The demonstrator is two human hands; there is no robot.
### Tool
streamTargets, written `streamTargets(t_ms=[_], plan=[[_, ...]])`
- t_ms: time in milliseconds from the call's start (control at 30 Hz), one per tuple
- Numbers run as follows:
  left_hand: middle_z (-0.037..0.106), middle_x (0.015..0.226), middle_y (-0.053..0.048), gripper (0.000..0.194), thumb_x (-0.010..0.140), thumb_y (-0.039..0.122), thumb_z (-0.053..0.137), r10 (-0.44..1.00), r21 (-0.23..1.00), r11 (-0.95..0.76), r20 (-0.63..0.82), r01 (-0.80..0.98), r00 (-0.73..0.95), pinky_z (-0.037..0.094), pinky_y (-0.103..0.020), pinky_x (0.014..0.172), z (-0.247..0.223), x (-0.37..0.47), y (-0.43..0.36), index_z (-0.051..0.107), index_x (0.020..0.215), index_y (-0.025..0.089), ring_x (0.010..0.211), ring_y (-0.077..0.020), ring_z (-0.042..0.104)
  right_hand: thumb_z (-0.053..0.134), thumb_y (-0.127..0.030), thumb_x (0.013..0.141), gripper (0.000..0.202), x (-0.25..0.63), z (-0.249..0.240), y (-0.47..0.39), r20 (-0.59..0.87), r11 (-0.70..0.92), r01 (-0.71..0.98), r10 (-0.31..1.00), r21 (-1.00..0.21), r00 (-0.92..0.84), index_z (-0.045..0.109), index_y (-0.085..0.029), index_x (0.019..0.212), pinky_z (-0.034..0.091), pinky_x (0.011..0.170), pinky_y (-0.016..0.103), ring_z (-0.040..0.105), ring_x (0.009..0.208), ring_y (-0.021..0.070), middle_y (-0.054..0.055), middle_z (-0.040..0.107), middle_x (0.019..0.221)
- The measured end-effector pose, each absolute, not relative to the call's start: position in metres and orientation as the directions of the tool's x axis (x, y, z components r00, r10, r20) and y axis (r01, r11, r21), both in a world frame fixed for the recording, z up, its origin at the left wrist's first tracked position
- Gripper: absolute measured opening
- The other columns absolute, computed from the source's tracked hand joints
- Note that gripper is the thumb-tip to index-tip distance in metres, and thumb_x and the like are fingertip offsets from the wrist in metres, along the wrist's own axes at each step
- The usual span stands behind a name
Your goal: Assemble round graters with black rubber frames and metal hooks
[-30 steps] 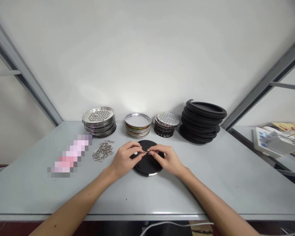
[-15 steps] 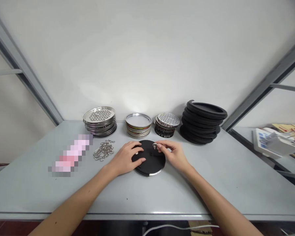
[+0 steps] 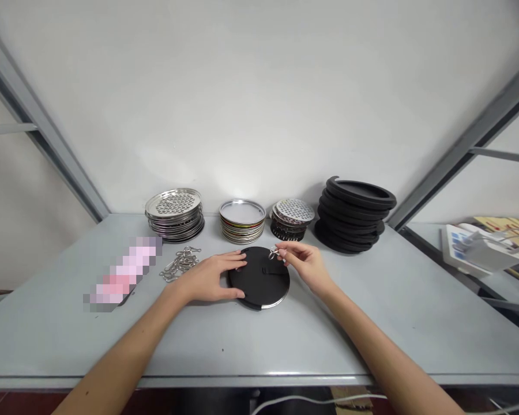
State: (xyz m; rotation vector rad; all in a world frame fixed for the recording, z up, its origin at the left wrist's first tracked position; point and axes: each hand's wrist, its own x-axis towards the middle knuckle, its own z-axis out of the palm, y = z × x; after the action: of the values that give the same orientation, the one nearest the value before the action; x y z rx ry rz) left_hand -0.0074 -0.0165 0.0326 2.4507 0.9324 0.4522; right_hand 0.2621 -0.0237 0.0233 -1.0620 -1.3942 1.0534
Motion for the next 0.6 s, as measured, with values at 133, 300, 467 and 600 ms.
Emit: streamTargets(t_ms=[133, 300, 467, 600], plan=[[0.048, 0.142, -0.010, 0.084, 0.065, 0.057, 0.075, 0.696, 0.532, -0.649, 0.125, 0.544, 0.707, 0.035, -0.046, 0.109, 0.031, -0.010, -0.014, 0.047, 0.138, 0.025, 0.134, -0.0290, 0.040, 0.074, -0.038, 0.073, 0.033, 0.262, 0.025, -0.024, 0.193, 0.193, 0.007, 0.980, -0.981, -0.054, 0.072, -0.018, 0.099, 0.051, 0.064, 0.029, 0.064, 0.074, 0.0168, 0.008, 0.074, 0.086], [0.065, 0.116, -0.013, 0.080, 0.052, 0.067, 0.077, 0.753, 0.355, -0.658, 0.297, 0.664, 0.588, 0.047, -0.045, 0.091, 0.030, 0.009, -0.027, 0.066, 0.117, 0.022, 0.109, -0.0331, 0.058, 0.075, -0.037, 0.072, 0.031, 0.263, 0.024, -0.022, 0.156, 0.154, -0.025, 0.986, -0.988, -0.060, 0.072, -0.018, 0.097, 0.050, 0.065, 0.029, 0.066, 0.076, 0.0178, 0.009, 0.074, 0.089], [0.066, 0.069, -0.006, 0.040, 0.081, 0.051, 0.063, 0.688, 0.212, -0.689, 0.493, 0.693, 0.533, 0.047, -0.040, 0.076, 0.026, 0.032, -0.040, 0.069, 0.101, 0.017, 0.072, -0.0231, 0.060, 0.075, -0.037, 0.072, 0.028, 0.262, 0.021, -0.020, 0.156, 0.152, -0.057, 0.985, -0.987, -0.072, 0.073, -0.018, 0.092, 0.048, 0.061, 0.026, 0.065, 0.074, 0.0166, 0.008, 0.074, 0.086], [0.069, 0.077, -0.004, 0.026, 0.088, 0.036, 0.060, 0.663, 0.333, -0.721, 0.587, 0.608, 0.464, 0.047, -0.038, 0.078, 0.019, 0.034, -0.038, 0.065, 0.107, 0.019, 0.074, -0.0192, 0.063, 0.075, -0.039, 0.071, 0.029, 0.256, 0.024, -0.023, 0.141, 0.135, -0.061, 0.983, -0.989, -0.114, 0.072, -0.017, 0.088, 0.048, 0.059, 0.026, 0.065, 0.071, 0.0164, 0.006, 0.072, 0.076]])
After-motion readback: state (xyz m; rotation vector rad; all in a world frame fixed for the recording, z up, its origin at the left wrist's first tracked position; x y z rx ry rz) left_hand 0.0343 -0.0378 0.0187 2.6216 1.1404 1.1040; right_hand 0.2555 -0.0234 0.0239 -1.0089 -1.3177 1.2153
